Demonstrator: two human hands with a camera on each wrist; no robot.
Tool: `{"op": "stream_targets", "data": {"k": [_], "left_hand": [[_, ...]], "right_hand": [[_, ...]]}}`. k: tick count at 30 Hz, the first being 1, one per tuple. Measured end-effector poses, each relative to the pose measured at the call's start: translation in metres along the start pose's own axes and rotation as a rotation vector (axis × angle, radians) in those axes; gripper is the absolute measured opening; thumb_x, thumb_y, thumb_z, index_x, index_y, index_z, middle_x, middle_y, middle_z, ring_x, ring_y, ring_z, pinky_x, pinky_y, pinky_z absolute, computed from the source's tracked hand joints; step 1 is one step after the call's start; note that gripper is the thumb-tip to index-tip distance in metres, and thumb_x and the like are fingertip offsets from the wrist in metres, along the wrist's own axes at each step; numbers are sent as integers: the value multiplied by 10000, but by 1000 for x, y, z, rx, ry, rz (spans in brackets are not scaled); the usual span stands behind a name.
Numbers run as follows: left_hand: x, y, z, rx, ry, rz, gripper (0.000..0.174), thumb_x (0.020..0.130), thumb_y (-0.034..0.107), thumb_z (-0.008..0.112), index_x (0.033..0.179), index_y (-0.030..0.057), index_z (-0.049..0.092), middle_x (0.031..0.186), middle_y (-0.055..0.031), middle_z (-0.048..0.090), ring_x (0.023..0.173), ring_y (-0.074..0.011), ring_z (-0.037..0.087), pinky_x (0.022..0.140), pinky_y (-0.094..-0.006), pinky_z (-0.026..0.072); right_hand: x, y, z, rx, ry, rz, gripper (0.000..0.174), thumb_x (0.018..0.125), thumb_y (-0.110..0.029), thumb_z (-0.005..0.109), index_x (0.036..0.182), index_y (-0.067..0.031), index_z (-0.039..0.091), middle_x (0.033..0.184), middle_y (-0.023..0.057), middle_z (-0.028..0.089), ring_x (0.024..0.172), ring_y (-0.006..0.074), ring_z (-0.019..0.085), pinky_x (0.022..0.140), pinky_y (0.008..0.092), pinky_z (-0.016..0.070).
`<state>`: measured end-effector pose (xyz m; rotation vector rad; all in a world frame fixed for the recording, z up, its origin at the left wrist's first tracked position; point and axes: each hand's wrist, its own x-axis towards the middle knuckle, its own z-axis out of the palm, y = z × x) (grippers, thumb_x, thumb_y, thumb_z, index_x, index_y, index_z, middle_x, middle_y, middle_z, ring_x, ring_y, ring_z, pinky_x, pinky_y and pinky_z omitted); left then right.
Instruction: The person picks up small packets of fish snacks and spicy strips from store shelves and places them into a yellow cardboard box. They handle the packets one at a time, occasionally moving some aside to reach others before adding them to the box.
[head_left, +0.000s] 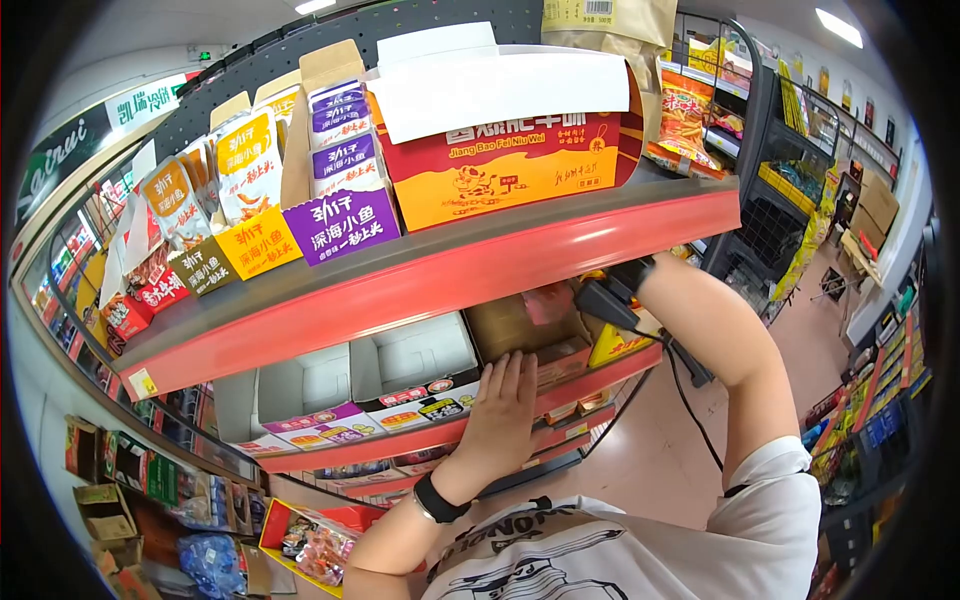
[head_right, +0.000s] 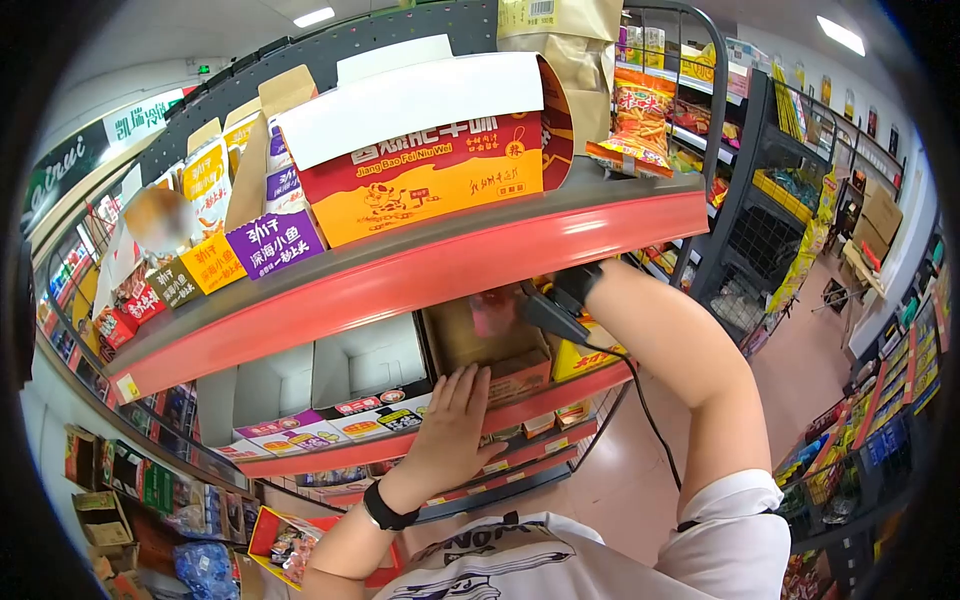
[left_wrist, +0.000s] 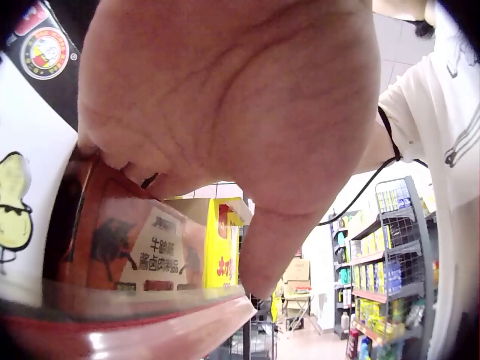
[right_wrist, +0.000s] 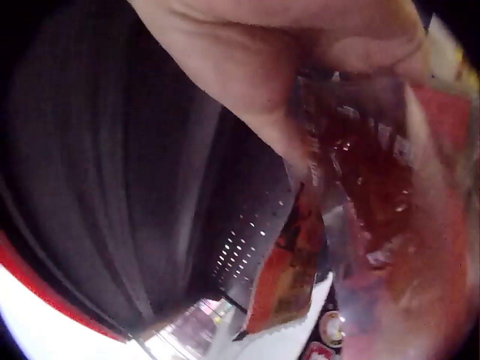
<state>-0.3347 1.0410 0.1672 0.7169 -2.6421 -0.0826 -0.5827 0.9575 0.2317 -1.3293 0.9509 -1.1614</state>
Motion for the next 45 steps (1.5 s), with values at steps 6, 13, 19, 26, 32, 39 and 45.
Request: {"op": "stream_targets", "data": {"k": [6,13,19,26,32,39,45], "left_hand": [[-14,-2,-31,-626,62,-75,583,810,232,539,1258,-47,291,1252,-221,379,1190,-323,353,1012,-386,248],[-69,-17,-48,-2456,-131,-356,694,836,483,381,1340,42,195,1265,-131,405,1184,-268,369,976,-417,284],[-152,-37,-71,-2184,-152,-449,724,821,224,563,1347,23,109,1254,-153,382,1144,-235,423,943,-370,342],[-261,-47,-80,-1911,233,-738,592,854,183,520,1317,9,195,1224,-156,431,1090,-189,472,897,-322,396],[-370,-79,-68,-1837,426,-1008,519,858,216,520,1286,42,282,1133,-106,509,980,-198,548,829,-323,445],[-482,-140,-34,-1643,548,-1482,508,810,276,596,1232,107,370,1080,-37,540,951,-143,556,731,-313,482],[-546,-184,2,-1777,630,-1598,424,837,269,560,1186,98,392,1043,-40,557,901,-164,583,751,-347,495]], "right_hand": [[-48,-41,71,25,154,235,210,779,-91,609,974,-33,558,857,27,595,806,121,567,585,256,454],[-83,-30,165,247,-60,128,387,775,-85,619,1097,-4,420,967,59,525,850,132,545,708,270,472],[-68,18,246,268,-311,21,432,771,-46,615,1109,-2,350,982,57,497,918,98,494,802,255,423],[-33,85,346,135,-658,91,491,791,-36,584,1191,-22,299,1099,78,473,980,116,482,813,279,430],[-2,189,450,63,-734,210,486,766,-135,641,1123,27,355,1029,85,509,945,134,501,807,279,433],[23,246,562,0,-955,847,478,799,-327,591,1160,-61,426,1071,89,529,937,218,550,762,347,464],[28,346,619,118,-924,1172,396,827,-337,543,1117,-70,497,1057,111,538,862,252,577,707,414,481]]}}
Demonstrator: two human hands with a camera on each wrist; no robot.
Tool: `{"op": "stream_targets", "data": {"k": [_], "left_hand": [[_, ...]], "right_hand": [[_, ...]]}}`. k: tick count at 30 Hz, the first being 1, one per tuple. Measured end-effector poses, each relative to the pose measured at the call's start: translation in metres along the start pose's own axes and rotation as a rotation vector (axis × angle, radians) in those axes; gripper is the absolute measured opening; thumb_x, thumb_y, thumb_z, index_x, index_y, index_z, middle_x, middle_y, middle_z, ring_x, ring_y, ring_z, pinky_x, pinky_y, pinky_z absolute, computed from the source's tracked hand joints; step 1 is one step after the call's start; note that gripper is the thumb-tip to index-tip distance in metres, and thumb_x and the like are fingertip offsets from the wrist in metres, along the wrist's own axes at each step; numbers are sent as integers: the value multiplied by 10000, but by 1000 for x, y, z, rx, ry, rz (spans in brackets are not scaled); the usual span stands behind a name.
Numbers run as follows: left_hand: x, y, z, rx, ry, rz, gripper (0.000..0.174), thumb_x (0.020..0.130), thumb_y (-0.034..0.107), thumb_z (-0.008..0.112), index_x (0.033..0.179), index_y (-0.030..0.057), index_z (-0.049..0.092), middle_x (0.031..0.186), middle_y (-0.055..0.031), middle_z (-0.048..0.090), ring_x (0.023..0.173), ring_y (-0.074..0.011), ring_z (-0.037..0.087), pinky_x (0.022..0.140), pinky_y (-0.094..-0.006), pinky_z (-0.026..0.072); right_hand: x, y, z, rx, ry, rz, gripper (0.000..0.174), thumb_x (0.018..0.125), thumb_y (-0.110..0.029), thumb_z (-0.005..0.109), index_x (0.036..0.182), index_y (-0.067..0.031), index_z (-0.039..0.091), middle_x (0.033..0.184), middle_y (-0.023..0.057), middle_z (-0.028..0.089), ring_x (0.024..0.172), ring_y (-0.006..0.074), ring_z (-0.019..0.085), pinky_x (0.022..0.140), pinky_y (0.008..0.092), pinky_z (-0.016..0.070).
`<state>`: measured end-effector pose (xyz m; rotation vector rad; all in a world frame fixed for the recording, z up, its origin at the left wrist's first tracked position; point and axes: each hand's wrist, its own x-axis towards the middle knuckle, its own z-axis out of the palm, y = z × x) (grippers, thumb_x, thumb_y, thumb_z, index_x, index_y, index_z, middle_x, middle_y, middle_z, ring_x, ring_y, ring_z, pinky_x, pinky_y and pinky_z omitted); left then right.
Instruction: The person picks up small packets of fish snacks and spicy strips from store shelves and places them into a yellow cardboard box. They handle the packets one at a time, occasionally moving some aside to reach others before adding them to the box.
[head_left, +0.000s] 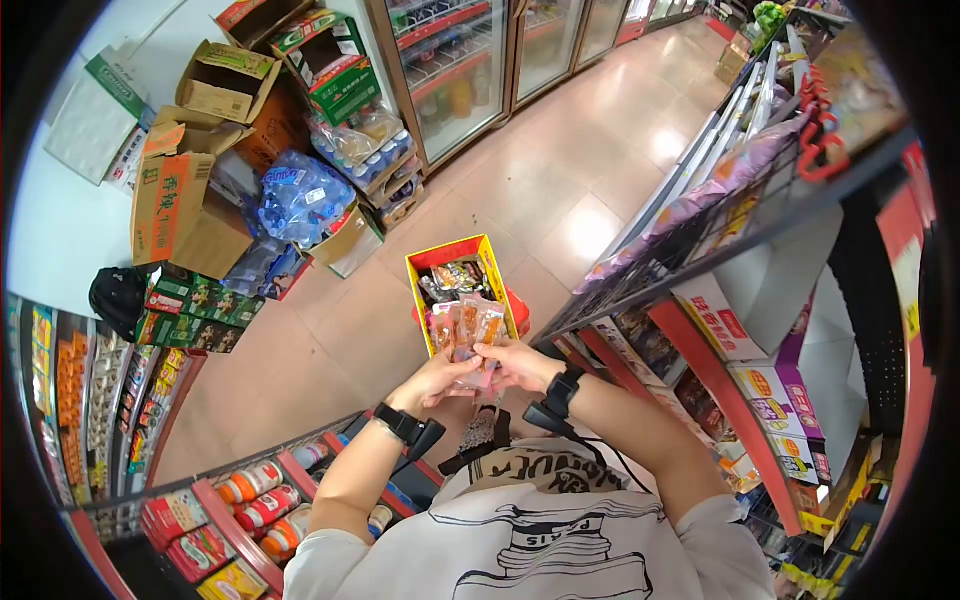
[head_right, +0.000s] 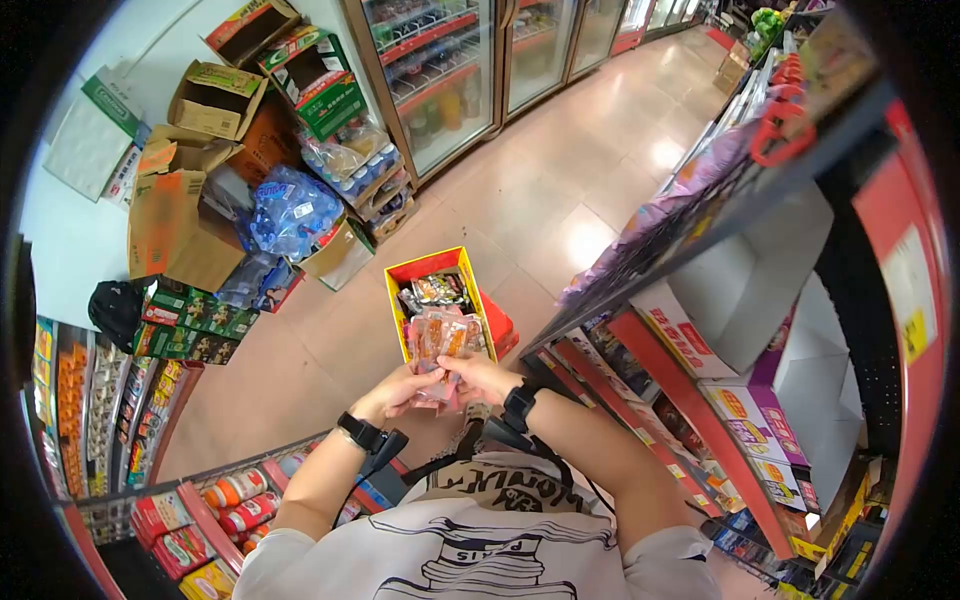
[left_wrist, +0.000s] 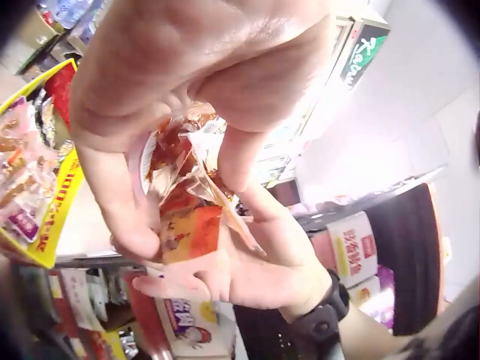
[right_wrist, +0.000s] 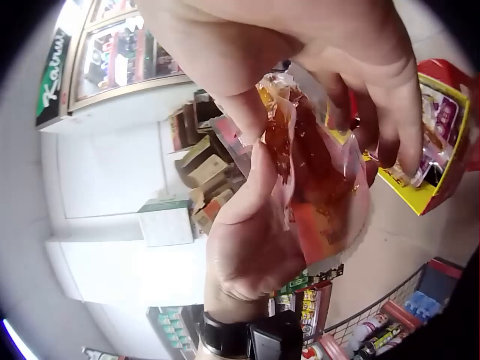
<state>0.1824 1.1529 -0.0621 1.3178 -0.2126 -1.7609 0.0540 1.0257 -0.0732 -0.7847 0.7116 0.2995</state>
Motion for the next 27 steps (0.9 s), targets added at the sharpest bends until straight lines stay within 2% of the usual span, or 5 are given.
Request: {"op": "stream_targets", "data": {"k": [3,8,12,19,27], "left_hand": [[29,-7,-31,-62,-7,-74,387,870,285,499,1189,103,380,1078,-67,536,934,-199,571,786,-386,487],[64,-24,-53,-184,148,-187,350,889,298,455,1187,135,370,1073,-63,524,963,-235,535,818,-427,458],[96,-59,-68,-289,149,-242,285,893,271,450,1143,152,381,1016,-58,532,933,-227,532,805,-434,442],[113,-78,-87,-233,253,-276,263,885,233,462,1125,181,368,949,-36,534,857,-203,535,779,-418,438],[108,-56,-72,363,224,-306,711,772,301,583,1340,178,174,1221,-55,433,1082,-246,426,825,-499,327]], "right_hand": [[34,-5,-13,-105,80,47,480,849,-344,504,1221,-62,393,1106,109,533,949,288,555,807,456,439],[87,32,-58,-153,447,-60,263,748,-41,550,1000,34,560,952,99,598,825,186,583,705,322,468],[100,50,-78,-709,596,-103,188,710,-66,599,847,62,603,794,122,628,712,204,612,649,318,474],[101,53,-70,-737,661,-60,247,672,-143,646,839,35,607,784,160,623,710,237,610,655,327,471],[47,49,-83,-947,562,-102,247,681,-165,633,849,8,578,810,157,613,770,271,597,694,344,466]]}}
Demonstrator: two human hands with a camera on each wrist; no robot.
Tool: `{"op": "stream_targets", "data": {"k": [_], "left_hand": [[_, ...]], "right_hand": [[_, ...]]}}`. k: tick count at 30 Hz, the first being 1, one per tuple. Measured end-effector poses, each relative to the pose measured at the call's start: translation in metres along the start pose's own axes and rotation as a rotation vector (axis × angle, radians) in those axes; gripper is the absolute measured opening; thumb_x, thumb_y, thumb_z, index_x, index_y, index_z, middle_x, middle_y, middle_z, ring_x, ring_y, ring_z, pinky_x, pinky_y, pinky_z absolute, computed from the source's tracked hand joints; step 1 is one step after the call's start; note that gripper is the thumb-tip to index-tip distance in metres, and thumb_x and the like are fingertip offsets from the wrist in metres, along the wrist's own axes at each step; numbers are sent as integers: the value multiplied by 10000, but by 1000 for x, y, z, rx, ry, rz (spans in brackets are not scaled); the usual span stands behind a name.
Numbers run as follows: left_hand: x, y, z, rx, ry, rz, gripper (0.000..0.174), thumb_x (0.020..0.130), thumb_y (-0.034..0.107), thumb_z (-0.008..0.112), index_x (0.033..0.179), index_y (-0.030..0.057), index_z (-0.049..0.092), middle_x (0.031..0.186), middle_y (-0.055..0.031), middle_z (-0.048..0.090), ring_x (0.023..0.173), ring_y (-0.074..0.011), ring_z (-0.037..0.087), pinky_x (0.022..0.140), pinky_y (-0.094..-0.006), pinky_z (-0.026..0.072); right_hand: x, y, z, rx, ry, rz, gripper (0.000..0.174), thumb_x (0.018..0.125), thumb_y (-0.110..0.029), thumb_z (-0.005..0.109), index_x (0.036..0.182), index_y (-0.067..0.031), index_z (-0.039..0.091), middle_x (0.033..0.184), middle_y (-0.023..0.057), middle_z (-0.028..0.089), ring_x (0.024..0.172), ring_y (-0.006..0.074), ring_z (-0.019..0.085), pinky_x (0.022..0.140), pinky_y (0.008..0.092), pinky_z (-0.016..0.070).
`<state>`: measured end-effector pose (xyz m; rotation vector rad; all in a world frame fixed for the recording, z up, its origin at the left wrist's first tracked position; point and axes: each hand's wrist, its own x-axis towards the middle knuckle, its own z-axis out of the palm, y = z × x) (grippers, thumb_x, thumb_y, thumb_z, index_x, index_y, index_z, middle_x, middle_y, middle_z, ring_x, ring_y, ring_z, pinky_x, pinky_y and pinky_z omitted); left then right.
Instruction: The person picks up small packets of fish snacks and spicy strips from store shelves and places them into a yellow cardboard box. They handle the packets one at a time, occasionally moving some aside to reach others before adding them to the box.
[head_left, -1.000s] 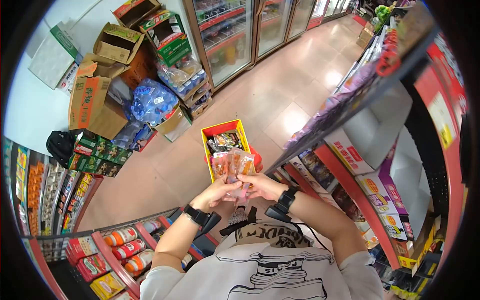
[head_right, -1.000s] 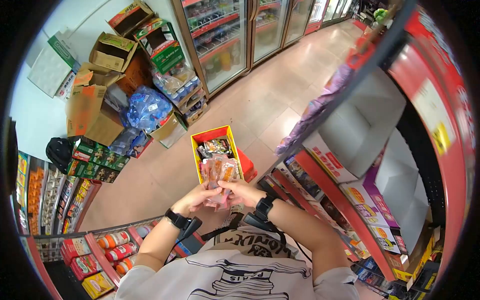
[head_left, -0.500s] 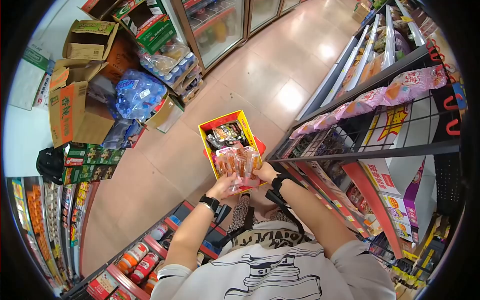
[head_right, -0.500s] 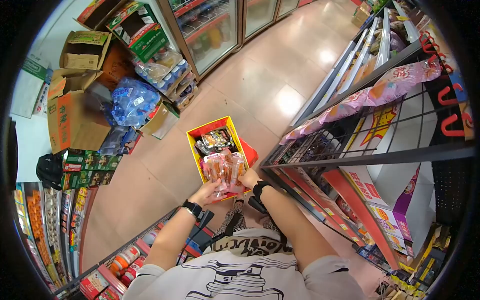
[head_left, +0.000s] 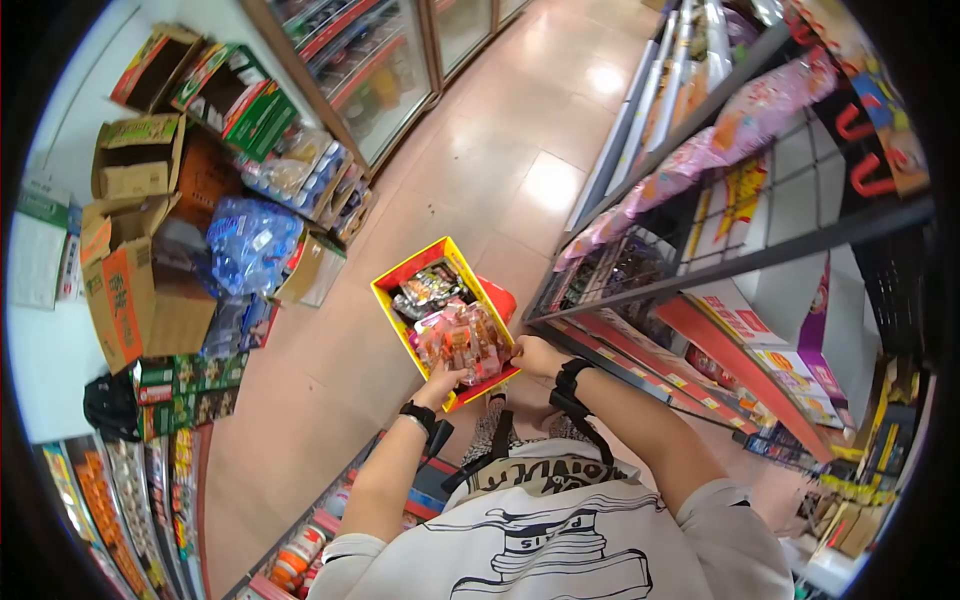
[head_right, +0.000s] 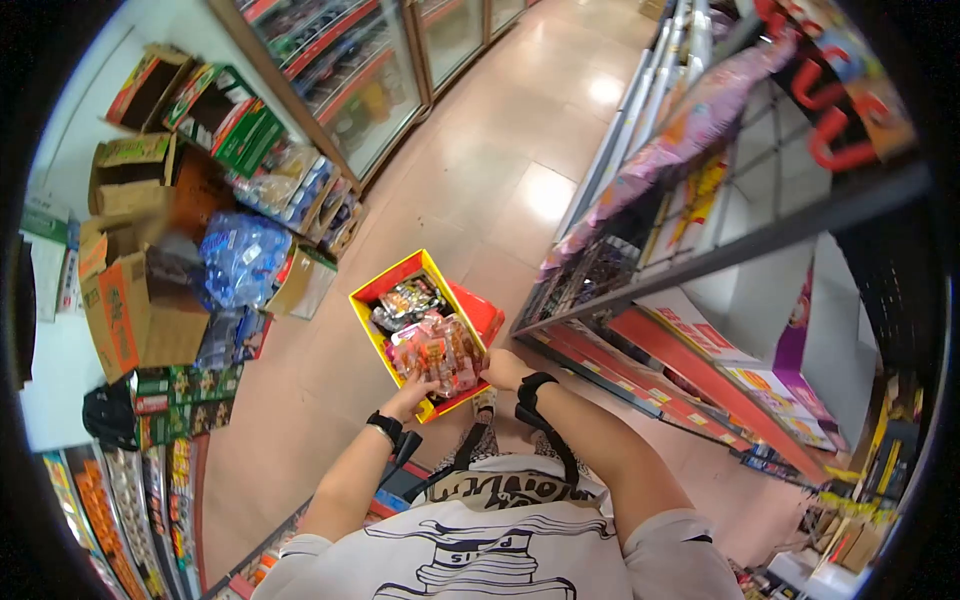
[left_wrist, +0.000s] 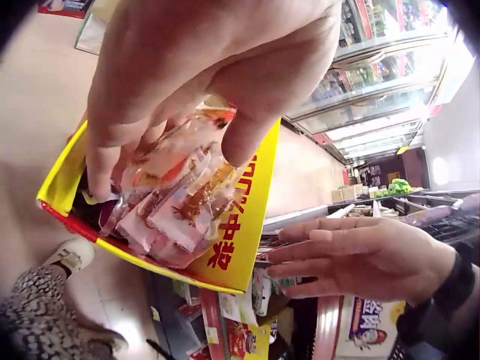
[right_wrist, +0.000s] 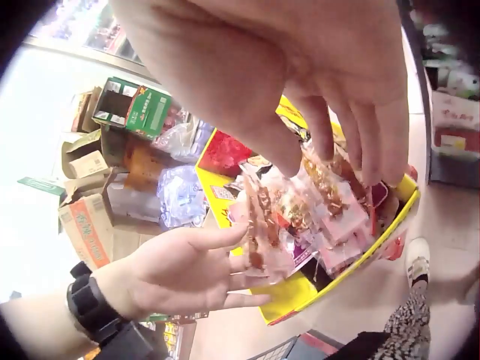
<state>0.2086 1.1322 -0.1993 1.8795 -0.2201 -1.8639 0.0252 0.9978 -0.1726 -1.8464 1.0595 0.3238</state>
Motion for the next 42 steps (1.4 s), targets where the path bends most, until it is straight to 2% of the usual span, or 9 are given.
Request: {"op": "stream_targets", "data": {"k": [2,4,8,12,17,26,34,40,42], "left_hand": [[-6,2,2,47,-2,169,726,741,265,598,1346,173,208,1140,-81,492,978,-218,498,725,-399,399],[-4,2,0,17,22,197,539,754,175,572,1252,124,371,856,-32,553,723,-125,534,548,-267,411],[5,-4,-4,-221,-135,331,67,779,84,511,841,62,525,607,5,492,499,-92,467,406,-226,355],[27,-1,-20,-222,-164,83,182,789,54,508,970,46,512,684,-34,542,519,-128,519,439,-207,407],[-42,49,53,-39,-149,192,284,815,94,506,1093,43,474,936,-80,593,768,-147,595,587,-206,447],[-107,61,230,220,-341,362,295,811,93,519,1083,-17,490,891,-78,569,763,-159,579,646,-248,472],[-171,48,383,554,-598,525,301,827,174,549,1106,67,520,1008,-48,568,921,-134,535,792,-237,402],[-226,43,452,712,-827,677,319,850,195,531,1128,43,486,1076,-65,561,1008,-144,518,859,-262,377],[-227,39,464,714,-860,676,321,852,184,528,1132,33,484,1081,-68,552,1025,-141,506,864,-269,382]], "right_hand": [[-20,8,-13,26,81,-67,236,697,-156,618,864,3,571,811,155,613,766,276,596,684,347,466],[-39,25,-21,68,128,-71,238,695,-162,621,861,1,569,811,150,614,755,271,596,673,348,466],[-89,63,-38,149,266,-78,221,702,-186,602,847,-23,568,819,157,601,785,302,578,682,373,449],[-148,99,-45,223,414,36,226,702,-209,613,839,-34,570,827,145,602,792,292,578,684,365,447],[-238,143,-48,320,569,77,270,735,-242,594,881,-19,553,814,146,603,779,295,582,671,361,451],[-411,221,-20,428,811,209,277,781,-212,586,973,-16,548,871,117,599,802,233,575,709,317,456],[-543,265,-6,593,1047,224,201,804,-163,584,943,-19,570,821,102,599,741,183,573,682,289,463],[-611,263,-56,834,1189,-20,126,806,-1,543,931,14,539,857,43,575,787,109,557,698,217,451],[-625,259,-80,832,1419,-177,125,810,20,521,934,11,513,843,43,570,772,105,554,697,220,448]]}}
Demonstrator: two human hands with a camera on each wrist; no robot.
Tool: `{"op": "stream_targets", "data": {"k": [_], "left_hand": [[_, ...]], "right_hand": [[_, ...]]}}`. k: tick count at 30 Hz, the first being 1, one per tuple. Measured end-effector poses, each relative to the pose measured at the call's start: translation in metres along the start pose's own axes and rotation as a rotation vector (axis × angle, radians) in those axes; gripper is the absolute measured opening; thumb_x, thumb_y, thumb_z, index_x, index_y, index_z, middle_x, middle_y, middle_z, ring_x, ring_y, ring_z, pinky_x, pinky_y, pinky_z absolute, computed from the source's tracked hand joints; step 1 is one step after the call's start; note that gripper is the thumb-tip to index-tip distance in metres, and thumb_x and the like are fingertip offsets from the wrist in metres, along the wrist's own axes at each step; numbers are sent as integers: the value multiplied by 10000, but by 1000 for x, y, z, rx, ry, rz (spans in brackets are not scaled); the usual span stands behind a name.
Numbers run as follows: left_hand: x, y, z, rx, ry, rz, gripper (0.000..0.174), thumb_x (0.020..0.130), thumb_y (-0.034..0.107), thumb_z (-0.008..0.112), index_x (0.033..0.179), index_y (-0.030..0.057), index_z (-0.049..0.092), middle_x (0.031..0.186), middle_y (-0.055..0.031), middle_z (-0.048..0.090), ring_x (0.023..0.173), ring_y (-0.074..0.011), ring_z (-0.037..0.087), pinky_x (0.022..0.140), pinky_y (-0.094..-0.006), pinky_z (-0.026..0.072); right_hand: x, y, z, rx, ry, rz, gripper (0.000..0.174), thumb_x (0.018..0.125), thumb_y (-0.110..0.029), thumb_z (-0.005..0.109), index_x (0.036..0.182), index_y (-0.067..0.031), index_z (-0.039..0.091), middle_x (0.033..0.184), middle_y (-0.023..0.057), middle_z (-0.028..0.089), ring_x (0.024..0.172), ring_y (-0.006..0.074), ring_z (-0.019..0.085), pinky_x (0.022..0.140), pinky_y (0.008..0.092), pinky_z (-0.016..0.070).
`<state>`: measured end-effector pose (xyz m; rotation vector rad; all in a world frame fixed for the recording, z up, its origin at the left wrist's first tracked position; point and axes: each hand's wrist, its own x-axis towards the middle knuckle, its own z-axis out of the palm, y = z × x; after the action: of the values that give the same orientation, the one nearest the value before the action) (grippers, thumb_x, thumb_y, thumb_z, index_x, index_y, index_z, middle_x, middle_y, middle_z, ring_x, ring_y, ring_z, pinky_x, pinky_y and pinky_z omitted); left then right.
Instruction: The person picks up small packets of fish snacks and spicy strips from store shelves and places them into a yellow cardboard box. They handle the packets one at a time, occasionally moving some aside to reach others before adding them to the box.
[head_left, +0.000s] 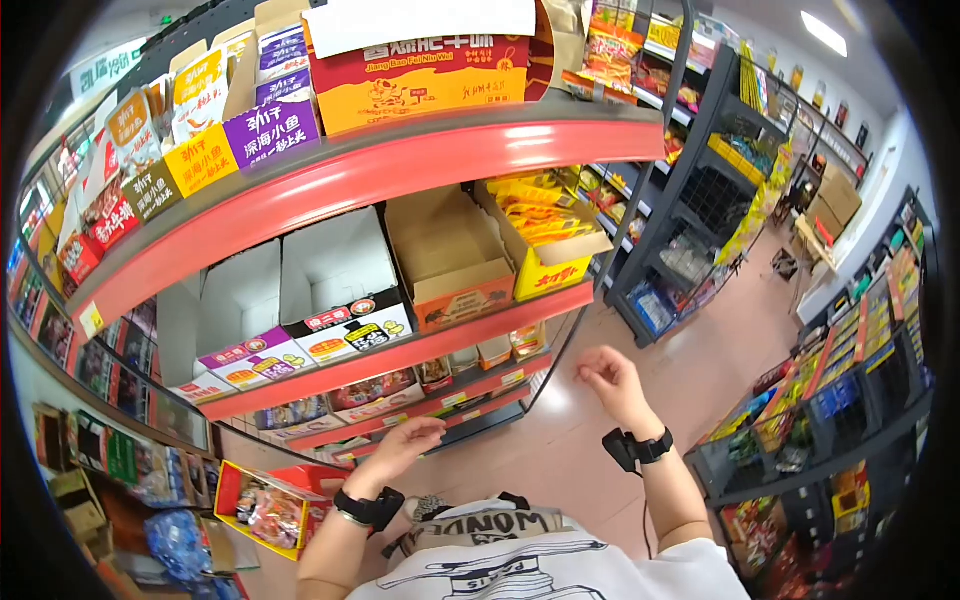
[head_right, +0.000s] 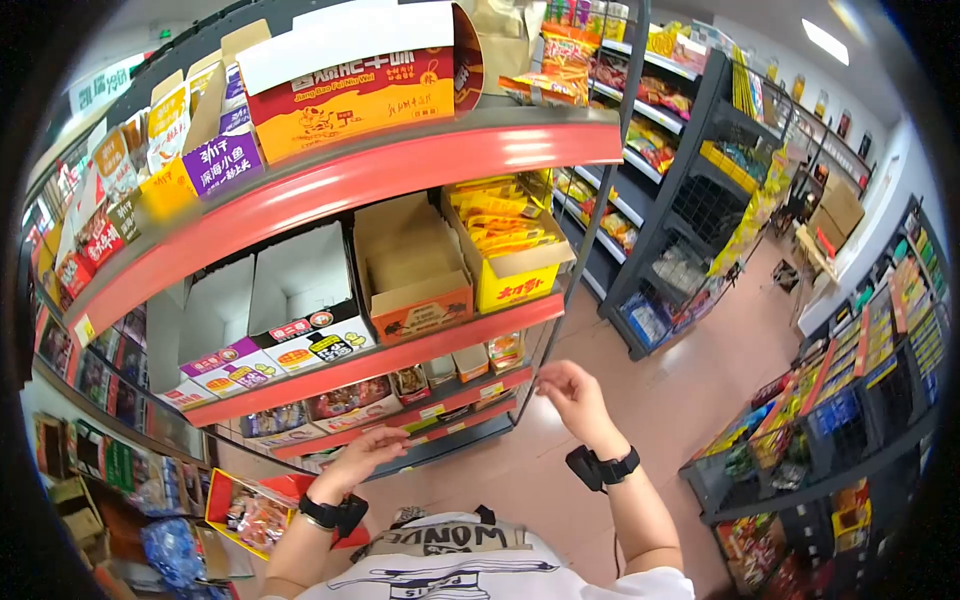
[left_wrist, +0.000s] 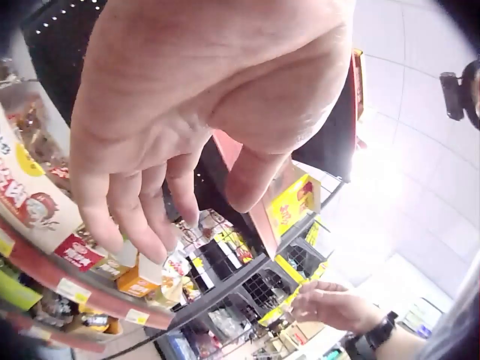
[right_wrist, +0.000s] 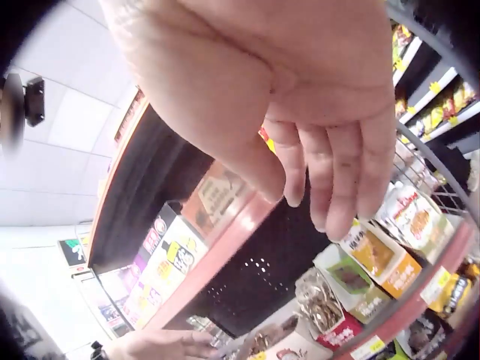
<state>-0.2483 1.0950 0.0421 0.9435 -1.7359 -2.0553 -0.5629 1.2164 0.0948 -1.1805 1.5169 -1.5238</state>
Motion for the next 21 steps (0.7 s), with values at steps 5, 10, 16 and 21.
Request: {"op": "stream_targets", "data": {"k": [5,10,16,21], "left_hand": [[8,21,2,98,-127,6,309,861,164,513,1130,14,485,1079,-75,544,1016,-143,507,871,-263,396],[14,40,-12,120,-158,72,301,869,149,498,1137,13,480,1102,-73,530,1016,-131,502,869,-251,402],[21,53,-33,41,-190,99,307,860,176,527,1129,35,484,1047,-56,546,949,-112,525,799,-233,421],[24,65,-48,135,-233,55,321,865,188,513,1150,46,472,1060,-43,549,949,-102,502,762,-228,395]], "right_hand": [[51,-63,2,2,160,-378,174,804,76,461,962,8,492,837,29,535,780,99,524,709,209,424],[112,-109,5,-566,210,-591,233,736,16,577,962,-6,527,869,64,568,858,145,545,766,275,420],[162,-120,5,-933,-112,-586,134,645,20,622,774,6,588,832,115,576,784,254,559,725,309,430],[174,-122,5,-1082,-203,-509,92,626,-80,645,710,-51,624,771,110,587,770,279,558,689,341,439]]}}
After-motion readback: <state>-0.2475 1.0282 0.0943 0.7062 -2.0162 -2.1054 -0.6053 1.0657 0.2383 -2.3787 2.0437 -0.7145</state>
